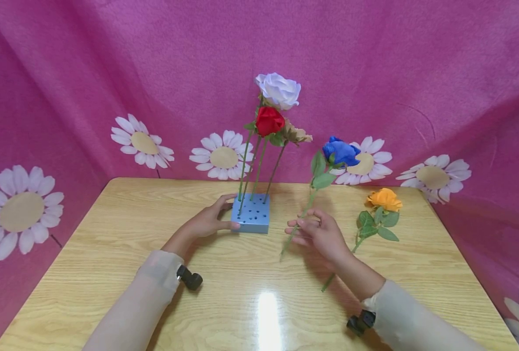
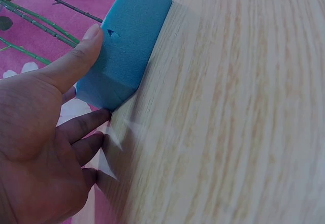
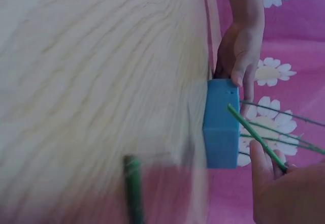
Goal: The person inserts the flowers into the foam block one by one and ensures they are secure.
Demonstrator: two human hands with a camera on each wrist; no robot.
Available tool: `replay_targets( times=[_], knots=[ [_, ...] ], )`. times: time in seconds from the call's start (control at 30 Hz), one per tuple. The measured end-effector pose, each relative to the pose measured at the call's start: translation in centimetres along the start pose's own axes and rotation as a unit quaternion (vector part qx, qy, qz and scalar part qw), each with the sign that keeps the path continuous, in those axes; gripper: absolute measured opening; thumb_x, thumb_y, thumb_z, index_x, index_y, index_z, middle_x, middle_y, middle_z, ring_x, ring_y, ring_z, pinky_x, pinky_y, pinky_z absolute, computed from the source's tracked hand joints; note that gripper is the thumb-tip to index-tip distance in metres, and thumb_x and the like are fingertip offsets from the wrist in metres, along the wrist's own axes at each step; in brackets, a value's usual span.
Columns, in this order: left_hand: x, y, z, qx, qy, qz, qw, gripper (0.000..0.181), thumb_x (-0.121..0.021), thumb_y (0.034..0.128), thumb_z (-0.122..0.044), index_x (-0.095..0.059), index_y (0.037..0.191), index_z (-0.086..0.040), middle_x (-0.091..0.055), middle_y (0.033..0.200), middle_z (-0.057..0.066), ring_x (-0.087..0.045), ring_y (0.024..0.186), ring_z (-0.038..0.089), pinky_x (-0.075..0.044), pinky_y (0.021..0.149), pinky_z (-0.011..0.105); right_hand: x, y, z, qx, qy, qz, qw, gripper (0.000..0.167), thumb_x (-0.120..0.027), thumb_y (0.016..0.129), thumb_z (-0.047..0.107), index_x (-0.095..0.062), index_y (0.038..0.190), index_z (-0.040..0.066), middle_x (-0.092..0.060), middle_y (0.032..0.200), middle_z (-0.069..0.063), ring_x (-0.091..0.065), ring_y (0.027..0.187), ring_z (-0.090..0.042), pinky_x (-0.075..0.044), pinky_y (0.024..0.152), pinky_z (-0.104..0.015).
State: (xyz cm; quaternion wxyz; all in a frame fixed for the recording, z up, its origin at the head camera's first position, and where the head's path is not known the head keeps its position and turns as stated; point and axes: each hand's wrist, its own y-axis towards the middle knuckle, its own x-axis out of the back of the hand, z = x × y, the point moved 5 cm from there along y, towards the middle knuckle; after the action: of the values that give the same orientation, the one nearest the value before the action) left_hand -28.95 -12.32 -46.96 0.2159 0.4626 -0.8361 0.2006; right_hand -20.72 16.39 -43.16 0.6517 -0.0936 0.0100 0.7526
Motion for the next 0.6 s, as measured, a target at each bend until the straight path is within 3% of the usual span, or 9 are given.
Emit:
replay_targets(
  times=[0.2, 0.47, 0.6],
  knots=[
    [0.0, 0.0, -0.1, 0.000, 0.002, -0.002, 1.0000, 0.092, -0.080, 0.0916, -0.037, -0.022, 0.163, -0.029, -0.040, 0.162, 0.019, -0.029, 0.154, 0.037, -0.014, 0.124, 0.062, -1.6, 0.9, 1.3, 0.037, -0.021, -0.032, 0.9986, 0.012, -0.051, 0.106, -0.003, -0.049, 0.115, -0.011, -0.074, 0.110, -0.026, -0.077, 0.097, -0.023, -0.061, 0.086, -0.038],
    [0.0, -0.2, -0.2, -0.003, -0.003, -0.001, 1.0000, 0.092, -0.079, 0.0927, -0.035, -0.021, 0.163, -0.026, -0.039, 0.162, 0.020, -0.029, 0.153, 0.039, -0.015, 0.123, 0.064, -3.4, 2.0, 2.5, 0.072, -0.011, -0.032, 0.9969, 0.009, -0.055, 0.104, -0.005, -0.054, 0.111, -0.010, -0.077, 0.093, -0.008, -0.077, 0.092, -0.020, -0.059, 0.089, -0.044],
    [0.0, -0.1, -0.2, -0.002, -0.002, -0.001, 1.0000, 0.092, -0.079, 0.0927, -0.035, -0.021, 0.163, -0.026, -0.039, 0.162, 0.020, -0.029, 0.153, 0.039, -0.015, 0.123, 0.064, -4.1, 2.5, 2.9, 0.087, -0.020, -0.032, 0.9955, 0.010, -0.056, 0.104, -0.004, -0.055, 0.111, -0.010, -0.077, 0.095, -0.012, -0.076, 0.093, -0.023, -0.060, 0.089, -0.044]
  ],
)
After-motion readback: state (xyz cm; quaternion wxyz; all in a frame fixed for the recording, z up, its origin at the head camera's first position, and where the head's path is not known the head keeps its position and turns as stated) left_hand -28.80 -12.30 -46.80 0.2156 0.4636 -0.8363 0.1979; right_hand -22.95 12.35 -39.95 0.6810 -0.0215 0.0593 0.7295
